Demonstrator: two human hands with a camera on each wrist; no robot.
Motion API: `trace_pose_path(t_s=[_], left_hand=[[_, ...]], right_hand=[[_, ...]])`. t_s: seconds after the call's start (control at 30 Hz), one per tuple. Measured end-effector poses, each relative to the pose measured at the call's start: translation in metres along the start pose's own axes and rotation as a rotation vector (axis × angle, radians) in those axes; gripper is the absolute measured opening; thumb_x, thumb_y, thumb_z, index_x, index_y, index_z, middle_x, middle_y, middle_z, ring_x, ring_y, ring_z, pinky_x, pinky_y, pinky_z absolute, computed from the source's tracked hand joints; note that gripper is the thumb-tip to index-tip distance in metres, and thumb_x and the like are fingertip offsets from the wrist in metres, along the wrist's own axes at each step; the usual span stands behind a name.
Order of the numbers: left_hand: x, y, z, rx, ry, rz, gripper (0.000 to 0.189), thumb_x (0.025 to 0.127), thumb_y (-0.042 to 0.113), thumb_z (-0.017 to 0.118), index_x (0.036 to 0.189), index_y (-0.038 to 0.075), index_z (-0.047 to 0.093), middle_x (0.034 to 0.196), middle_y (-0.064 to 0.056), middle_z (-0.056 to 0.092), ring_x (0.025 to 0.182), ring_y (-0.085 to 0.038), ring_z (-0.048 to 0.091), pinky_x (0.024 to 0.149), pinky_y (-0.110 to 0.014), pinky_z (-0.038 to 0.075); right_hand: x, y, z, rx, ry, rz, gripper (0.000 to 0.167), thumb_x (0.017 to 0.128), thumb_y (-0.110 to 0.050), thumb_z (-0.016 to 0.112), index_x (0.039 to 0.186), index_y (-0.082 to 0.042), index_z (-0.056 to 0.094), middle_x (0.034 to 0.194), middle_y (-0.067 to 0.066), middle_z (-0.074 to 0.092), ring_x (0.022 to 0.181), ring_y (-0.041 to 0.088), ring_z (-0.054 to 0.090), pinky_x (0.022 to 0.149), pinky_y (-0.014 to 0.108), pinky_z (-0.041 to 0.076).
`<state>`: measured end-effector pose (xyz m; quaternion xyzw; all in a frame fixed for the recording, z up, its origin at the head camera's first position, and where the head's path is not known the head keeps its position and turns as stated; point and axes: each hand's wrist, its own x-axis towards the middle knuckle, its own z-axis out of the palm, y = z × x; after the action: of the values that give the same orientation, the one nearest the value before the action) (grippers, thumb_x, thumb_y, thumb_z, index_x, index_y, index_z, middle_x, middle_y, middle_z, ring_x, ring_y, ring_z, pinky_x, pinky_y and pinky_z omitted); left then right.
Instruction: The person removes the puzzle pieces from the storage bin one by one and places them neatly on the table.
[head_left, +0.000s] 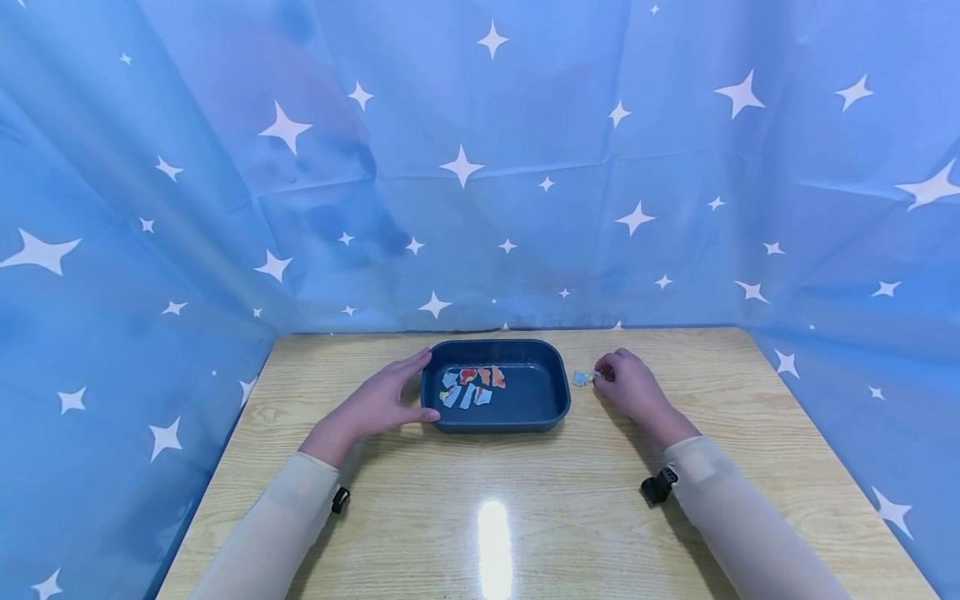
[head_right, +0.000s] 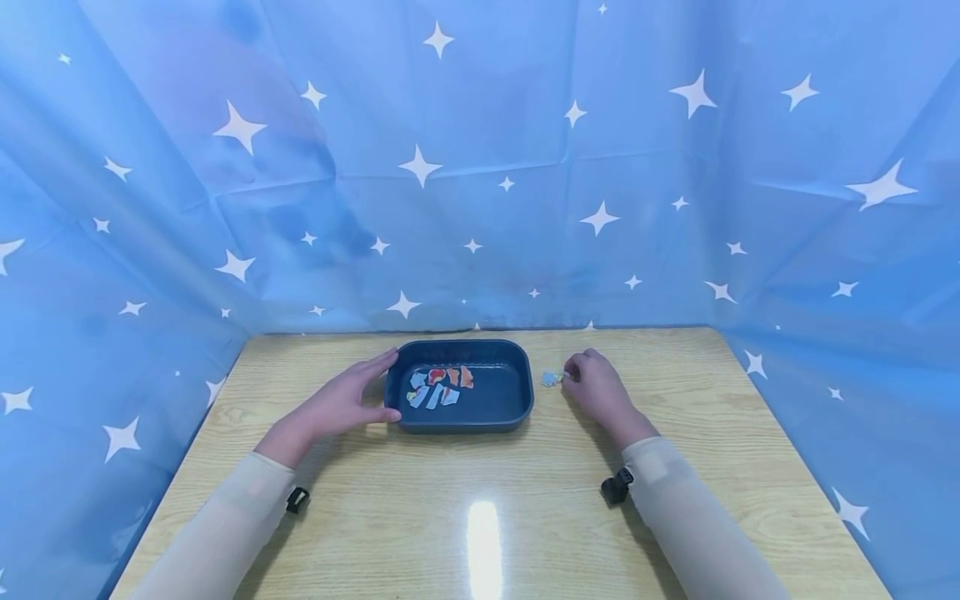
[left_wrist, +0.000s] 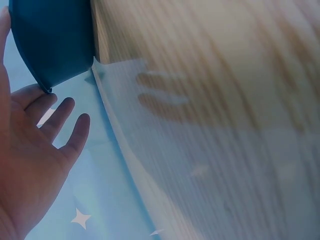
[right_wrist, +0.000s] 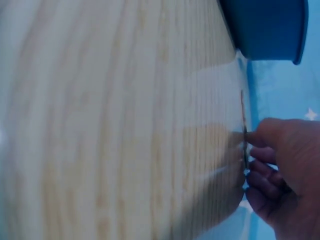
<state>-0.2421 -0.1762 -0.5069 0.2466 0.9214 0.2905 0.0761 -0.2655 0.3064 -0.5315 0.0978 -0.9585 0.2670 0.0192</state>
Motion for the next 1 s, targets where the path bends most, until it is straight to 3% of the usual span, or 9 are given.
trace_pose_path(t_s=[0.17,0.37,0.47,0.77,1.0], left_hand=[[0.0,0.0,0.001,-0.003,0.0,-0.004,0.112,0.091,0.061,0.087,0.178,0.022,0.027,0.183,0.006,0.022,0.166,-0.037,0.027,0.131,-0.06,0.03],[0.001,-0.001,0.001,-0.001,-0.001,-0.005,0.113,0.092,0.061,0.087,0.178,0.022,0.026,0.184,0.005,0.021,0.166,-0.037,0.026,0.131,-0.06,0.029],[0.001,-0.001,0.001,0.006,0.002,0.001,0.113,0.092,0.06,0.087,0.178,0.021,0.026,0.184,0.004,0.02,0.166,-0.038,0.026,0.131,-0.06,0.029],[-0.001,-0.001,0.0,0.002,-0.001,0.002,0.112,0.092,0.059,0.087,0.178,0.02,0.026,0.184,0.004,0.02,0.166,-0.04,0.026,0.131,-0.062,0.029],[0.0,0.001,-0.001,-0.011,-0.005,-0.017,0.111,0.093,0.058,0.087,0.178,0.02,0.028,0.183,0.006,0.021,0.167,-0.037,0.026,0.131,-0.062,0.029]], right_hand=[[-0.002,-0.01,-0.003,0.029,0.037,-0.011,0.025,0.107,-0.013,0.072,0.125,0.005,0.073,0.117,0.019,0.066,0.105,0.037,0.067,0.09,0.057,0.06],[0.0,-0.043,-0.012,0.082,0.118,-0.159,0.025,0.105,-0.012,0.076,0.126,0.002,0.073,0.118,0.017,0.068,0.107,0.038,0.067,0.09,0.056,0.059],[0.002,-0.062,-0.012,0.08,0.114,-0.228,0.028,0.104,-0.012,0.078,0.128,0.001,0.073,0.12,0.016,0.068,0.108,0.037,0.067,0.09,0.054,0.06],[0.014,-0.111,0.003,-0.001,-0.038,-0.329,0.041,0.102,-0.017,0.083,0.137,0.001,0.071,0.129,0.015,0.064,0.118,0.035,0.064,0.101,0.054,0.058],[0.026,-0.135,0.025,-0.099,-0.199,-0.324,0.051,0.103,-0.022,0.082,0.147,-0.001,0.067,0.14,0.015,0.062,0.128,0.033,0.062,0.106,0.052,0.057]])
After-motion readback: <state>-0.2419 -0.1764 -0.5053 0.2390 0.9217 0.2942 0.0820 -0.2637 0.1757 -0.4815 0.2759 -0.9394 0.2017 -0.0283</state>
